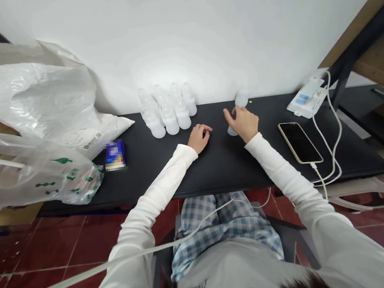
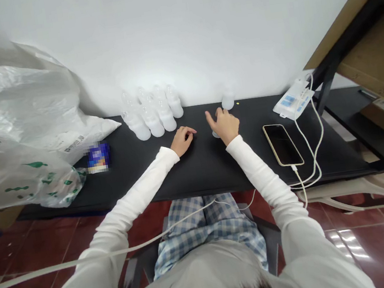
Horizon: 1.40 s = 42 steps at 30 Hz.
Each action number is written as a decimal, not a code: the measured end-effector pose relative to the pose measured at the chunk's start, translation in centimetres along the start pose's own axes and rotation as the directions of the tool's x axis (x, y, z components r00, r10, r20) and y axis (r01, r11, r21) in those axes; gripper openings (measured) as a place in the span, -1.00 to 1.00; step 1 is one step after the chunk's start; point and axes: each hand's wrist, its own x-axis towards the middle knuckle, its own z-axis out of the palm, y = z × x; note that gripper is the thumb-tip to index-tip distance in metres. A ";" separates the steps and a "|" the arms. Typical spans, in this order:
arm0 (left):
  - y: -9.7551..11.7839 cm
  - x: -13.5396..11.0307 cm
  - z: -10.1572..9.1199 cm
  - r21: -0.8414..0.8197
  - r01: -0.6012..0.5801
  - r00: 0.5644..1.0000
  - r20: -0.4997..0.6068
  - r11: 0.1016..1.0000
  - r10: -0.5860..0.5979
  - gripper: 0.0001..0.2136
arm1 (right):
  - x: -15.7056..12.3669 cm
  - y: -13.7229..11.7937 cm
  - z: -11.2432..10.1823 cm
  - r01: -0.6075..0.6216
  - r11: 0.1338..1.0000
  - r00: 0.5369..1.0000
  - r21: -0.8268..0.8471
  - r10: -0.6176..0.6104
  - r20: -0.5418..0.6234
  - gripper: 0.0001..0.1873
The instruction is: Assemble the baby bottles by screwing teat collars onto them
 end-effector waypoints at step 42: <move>2.0 4.0 1.9 -0.856 0.291 0.832 0.006 0.427 -0.555 -0.57 | 0.4 2.0 3.0 0.593 0.678 0.761 0.434 -0.649 -0.026 -0.65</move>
